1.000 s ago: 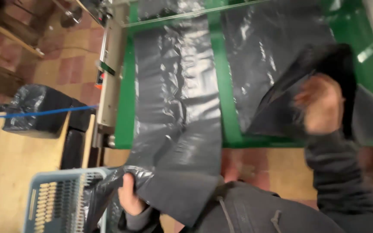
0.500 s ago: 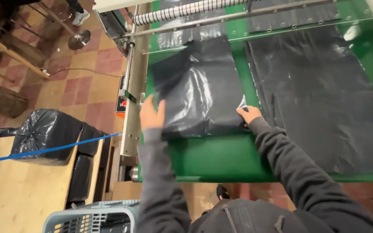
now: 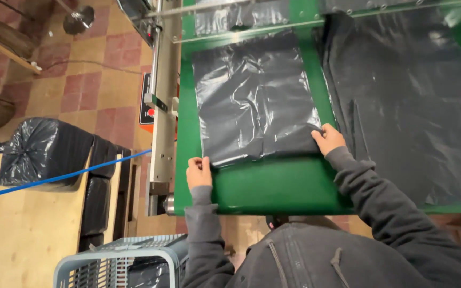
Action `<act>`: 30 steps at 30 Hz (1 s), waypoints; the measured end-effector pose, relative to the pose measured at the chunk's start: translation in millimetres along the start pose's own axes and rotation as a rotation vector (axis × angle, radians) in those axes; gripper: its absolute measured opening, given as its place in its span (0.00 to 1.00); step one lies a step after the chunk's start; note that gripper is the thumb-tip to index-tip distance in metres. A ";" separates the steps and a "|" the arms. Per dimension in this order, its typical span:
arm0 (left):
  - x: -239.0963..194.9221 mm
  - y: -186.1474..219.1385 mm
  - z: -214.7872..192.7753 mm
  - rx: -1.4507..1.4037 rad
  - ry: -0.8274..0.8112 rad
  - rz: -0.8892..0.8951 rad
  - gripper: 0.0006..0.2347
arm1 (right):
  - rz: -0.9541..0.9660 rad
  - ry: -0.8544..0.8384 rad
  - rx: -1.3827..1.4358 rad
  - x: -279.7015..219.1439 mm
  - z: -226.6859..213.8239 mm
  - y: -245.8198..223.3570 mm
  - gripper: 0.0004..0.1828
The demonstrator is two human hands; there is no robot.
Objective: Fold and stack black plastic bags coming off a machine into a plastic crate.
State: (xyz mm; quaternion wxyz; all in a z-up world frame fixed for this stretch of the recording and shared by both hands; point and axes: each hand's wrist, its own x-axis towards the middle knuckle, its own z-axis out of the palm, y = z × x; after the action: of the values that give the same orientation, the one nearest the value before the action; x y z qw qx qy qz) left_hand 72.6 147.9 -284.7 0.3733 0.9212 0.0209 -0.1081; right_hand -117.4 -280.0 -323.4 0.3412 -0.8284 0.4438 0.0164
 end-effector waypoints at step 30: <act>126.6 113.1 113.7 -0.909 -0.461 -0.068 0.19 | -0.931 0.077 -0.423 222.3 -53.0 -219.7 0.17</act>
State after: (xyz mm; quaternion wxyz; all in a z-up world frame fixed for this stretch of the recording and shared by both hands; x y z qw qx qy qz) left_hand 188.8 -17.6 -313.9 0.7276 0.6166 0.0128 -0.3004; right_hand 166.5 -389.7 -235.1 0.1208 -0.9892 0.0272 -0.0785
